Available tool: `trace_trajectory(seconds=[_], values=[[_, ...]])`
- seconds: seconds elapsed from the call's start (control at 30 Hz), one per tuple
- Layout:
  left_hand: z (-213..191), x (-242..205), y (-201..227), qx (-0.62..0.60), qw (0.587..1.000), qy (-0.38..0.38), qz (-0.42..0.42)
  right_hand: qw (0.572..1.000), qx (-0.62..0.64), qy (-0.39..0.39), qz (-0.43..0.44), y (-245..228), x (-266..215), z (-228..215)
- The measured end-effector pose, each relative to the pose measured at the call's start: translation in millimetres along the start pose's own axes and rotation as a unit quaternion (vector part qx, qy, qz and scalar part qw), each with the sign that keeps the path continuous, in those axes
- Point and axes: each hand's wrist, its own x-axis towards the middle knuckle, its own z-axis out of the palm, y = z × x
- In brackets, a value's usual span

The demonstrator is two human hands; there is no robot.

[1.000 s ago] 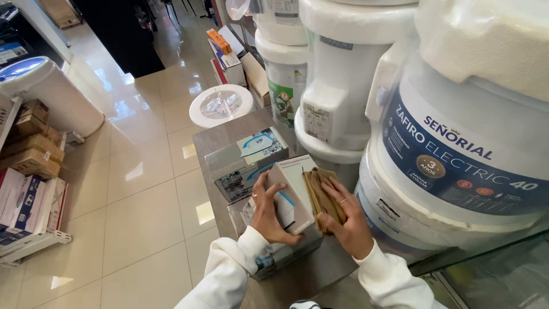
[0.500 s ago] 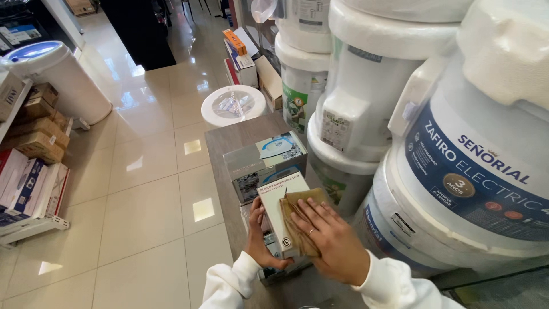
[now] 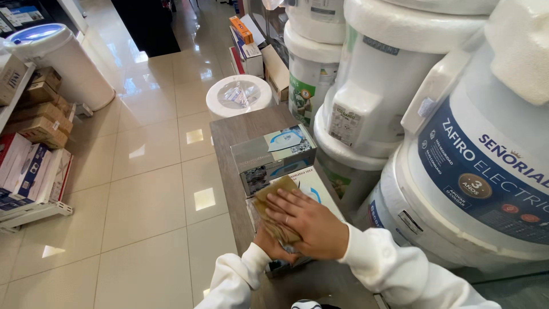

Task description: The person wipes the exterior surfaces of cardboard boxes containing irons with a cloth, then places them onto a glass shelf in a display case.

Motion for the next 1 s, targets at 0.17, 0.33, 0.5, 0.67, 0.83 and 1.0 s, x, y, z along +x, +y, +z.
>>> trace_trajectory(seconds=[0.17, 0.33, 0.5, 0.67, 0.83, 1.0], values=[[4, 7, 7, 0.007, 0.997, 0.032, 0.067, 0.999, -0.030, 0.002, 0.025, -44, -43, -26], [-8, 4, 21, -0.027, 0.998, -0.035, -0.050, 0.991, -0.042, 0.002, 0.129, 2, -84, -21], [-7, 6, 24, -0.027, 0.997, -0.040, -0.056, 0.986, 0.036, 0.055, 0.156, 56, -64, -9], [-8, 8, 22, -0.021, 0.999, -0.024, -0.028, 0.985, -0.097, 0.005, 0.145, 62, -27, 9], [-8, 1, 11, -0.012, 0.999, -0.031, -0.030, 0.994, -0.081, 0.011, 0.074, 33, -19, 8], [-16, 4, 22, 0.019, 0.998, -0.053, -0.025, 0.999, 0.008, 0.032, 0.003, -18, -44, -19]])
